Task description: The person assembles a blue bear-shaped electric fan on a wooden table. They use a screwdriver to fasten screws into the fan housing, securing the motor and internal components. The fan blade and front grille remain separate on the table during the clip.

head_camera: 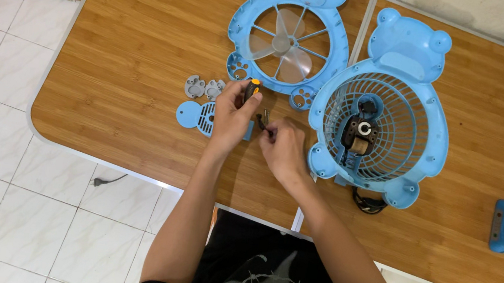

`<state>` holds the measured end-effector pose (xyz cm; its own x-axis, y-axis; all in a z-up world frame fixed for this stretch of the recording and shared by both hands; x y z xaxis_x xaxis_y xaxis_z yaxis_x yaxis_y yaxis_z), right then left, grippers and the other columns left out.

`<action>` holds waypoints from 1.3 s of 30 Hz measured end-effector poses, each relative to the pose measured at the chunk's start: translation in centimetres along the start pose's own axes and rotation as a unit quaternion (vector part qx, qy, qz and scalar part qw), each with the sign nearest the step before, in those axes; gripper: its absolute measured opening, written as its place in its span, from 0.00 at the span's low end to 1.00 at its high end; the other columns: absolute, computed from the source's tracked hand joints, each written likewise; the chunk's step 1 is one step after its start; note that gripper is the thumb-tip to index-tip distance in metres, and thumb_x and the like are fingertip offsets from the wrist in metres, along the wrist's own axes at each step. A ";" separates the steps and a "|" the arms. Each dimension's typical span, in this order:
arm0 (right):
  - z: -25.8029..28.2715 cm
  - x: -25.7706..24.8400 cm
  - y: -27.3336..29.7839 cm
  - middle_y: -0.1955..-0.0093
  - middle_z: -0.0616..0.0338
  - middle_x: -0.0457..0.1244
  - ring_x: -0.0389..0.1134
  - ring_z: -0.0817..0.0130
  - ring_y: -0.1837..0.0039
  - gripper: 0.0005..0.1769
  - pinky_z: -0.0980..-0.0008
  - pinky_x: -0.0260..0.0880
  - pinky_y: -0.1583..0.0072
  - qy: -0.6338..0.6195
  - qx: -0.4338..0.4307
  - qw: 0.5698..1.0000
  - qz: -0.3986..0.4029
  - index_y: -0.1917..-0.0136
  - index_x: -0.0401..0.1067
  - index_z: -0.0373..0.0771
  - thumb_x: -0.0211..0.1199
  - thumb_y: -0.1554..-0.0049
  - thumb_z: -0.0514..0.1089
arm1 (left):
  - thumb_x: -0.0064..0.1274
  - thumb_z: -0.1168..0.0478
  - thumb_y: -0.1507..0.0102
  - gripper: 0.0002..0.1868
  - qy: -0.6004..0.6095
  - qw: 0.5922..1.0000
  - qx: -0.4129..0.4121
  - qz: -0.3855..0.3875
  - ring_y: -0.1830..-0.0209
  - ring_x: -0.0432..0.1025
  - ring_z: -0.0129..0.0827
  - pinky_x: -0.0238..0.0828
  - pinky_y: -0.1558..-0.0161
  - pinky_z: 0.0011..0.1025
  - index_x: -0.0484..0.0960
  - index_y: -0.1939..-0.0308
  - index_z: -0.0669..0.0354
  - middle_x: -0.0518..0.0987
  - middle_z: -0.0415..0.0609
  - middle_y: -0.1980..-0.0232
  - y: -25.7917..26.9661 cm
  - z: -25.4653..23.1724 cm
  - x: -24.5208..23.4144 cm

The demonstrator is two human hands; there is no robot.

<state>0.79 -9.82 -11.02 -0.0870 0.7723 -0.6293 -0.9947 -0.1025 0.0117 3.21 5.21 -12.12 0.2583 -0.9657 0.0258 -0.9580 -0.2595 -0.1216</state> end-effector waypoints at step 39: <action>-9.3 -21.4 -0.4 0.56 0.56 0.69 0.70 0.71 0.58 0.15 0.72 0.71 0.55 -0.031 -0.043 0.993 -0.102 0.47 0.79 0.36 0.73 0.48 0.33 | 0.62 0.67 0.45 0.12 -0.294 0.883 0.212 0.298 0.58 0.76 0.53 0.71 0.59 0.46 0.86 0.58 0.56 0.81 0.51 0.58 0.1 -9.6 19.0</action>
<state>3.60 -32.16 -4.79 0.1107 0.8197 -0.5620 -0.9837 0.0097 -0.1796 6.79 -13.23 -2.11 -0.1375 -0.7270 -0.6727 -0.8454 0.4401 -0.3028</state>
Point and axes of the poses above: each hand's wrist, its own y-axis away from the middle knuckle, its own x-axis out of the palm, z = x × y, the point moved 5 cm from there along -y, towards the middle knuckle
